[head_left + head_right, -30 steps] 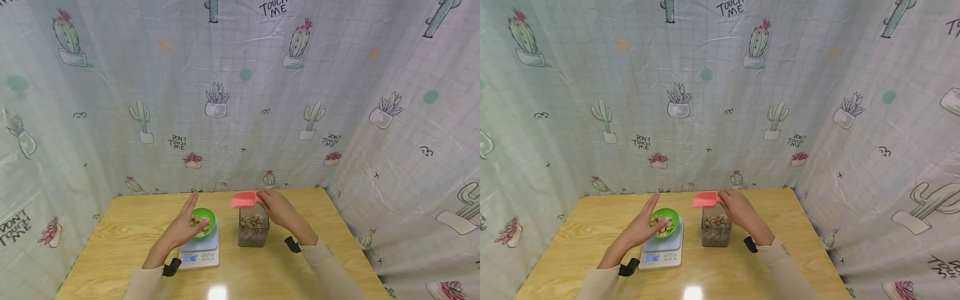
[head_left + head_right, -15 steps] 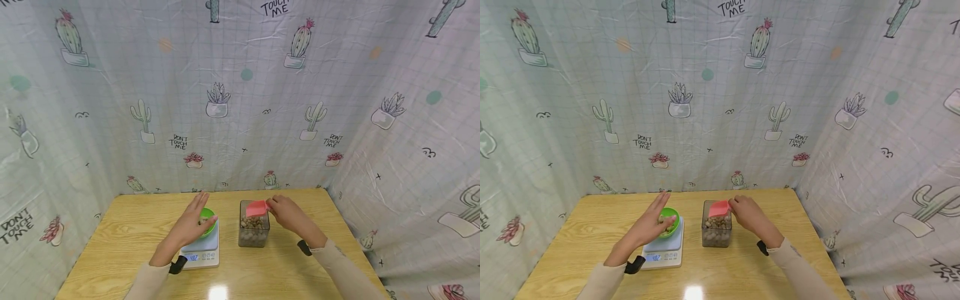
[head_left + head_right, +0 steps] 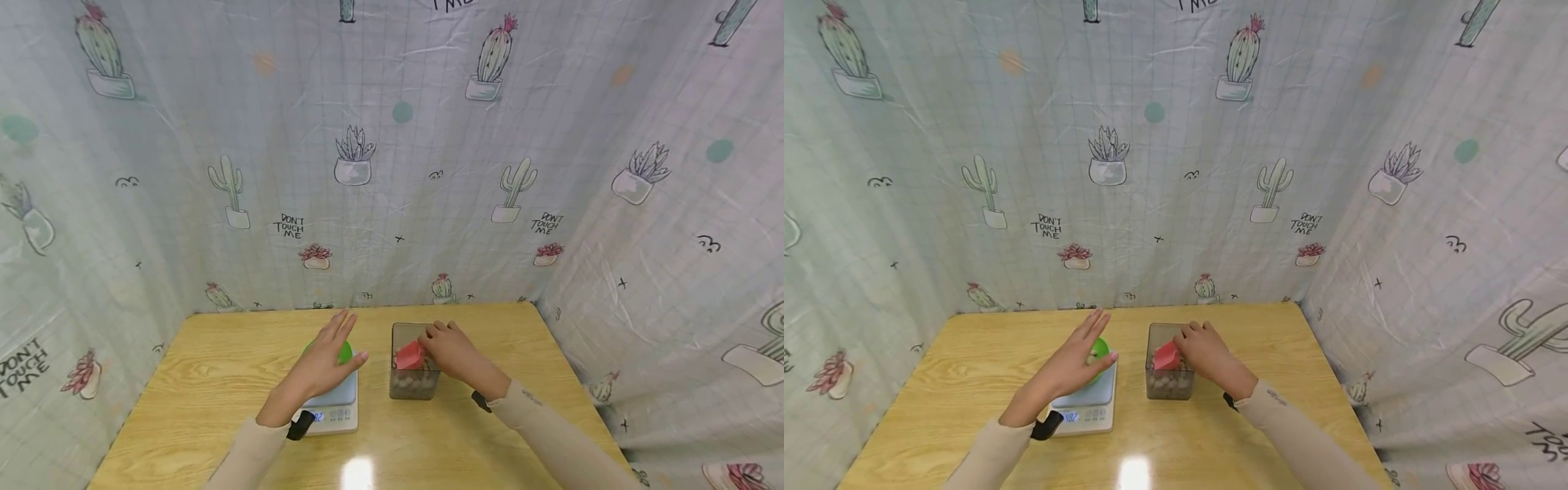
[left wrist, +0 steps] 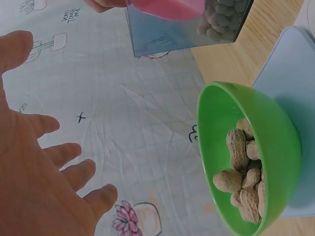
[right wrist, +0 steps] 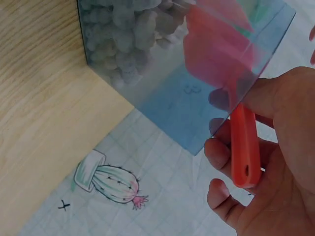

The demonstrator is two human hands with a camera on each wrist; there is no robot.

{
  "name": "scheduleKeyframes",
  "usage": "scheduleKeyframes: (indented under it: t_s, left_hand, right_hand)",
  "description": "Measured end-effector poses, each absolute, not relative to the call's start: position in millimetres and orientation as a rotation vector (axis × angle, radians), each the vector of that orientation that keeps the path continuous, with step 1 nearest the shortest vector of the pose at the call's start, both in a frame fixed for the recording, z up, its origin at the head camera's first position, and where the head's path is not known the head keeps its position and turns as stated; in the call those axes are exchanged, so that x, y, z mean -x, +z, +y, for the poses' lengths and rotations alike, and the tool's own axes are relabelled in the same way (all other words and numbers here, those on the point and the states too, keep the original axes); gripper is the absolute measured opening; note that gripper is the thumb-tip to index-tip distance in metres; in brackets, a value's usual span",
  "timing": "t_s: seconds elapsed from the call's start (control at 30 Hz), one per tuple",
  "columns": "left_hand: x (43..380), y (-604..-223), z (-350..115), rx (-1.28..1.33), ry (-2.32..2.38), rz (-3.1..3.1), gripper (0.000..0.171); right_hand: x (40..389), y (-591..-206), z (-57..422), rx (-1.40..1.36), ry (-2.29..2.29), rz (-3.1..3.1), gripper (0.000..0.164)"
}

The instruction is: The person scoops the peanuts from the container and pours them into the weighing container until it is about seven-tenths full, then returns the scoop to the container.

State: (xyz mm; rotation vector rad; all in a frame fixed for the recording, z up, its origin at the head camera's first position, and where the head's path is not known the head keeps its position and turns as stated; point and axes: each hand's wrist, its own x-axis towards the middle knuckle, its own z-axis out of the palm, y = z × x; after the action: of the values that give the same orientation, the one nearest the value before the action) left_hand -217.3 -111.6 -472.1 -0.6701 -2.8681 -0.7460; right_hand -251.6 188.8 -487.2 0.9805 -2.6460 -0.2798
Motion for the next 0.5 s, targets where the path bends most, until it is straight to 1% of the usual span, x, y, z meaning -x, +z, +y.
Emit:
scheduleKeyframes:
  t_s: [0.3, 0.5]
  left_hand:
    - [216.3, -472.2, -110.6, 0.69, -0.712, -2.903, 0.083]
    - [218.3, -472.3, -108.3, 0.665, -0.689, -2.897, 0.082]
  right_hand:
    - [253.4, -488.4, 186.8, -0.944, -0.161, -2.709, 0.012]
    - [254.6, -481.4, 191.8, -0.88, 0.042, -2.757, 0.038]
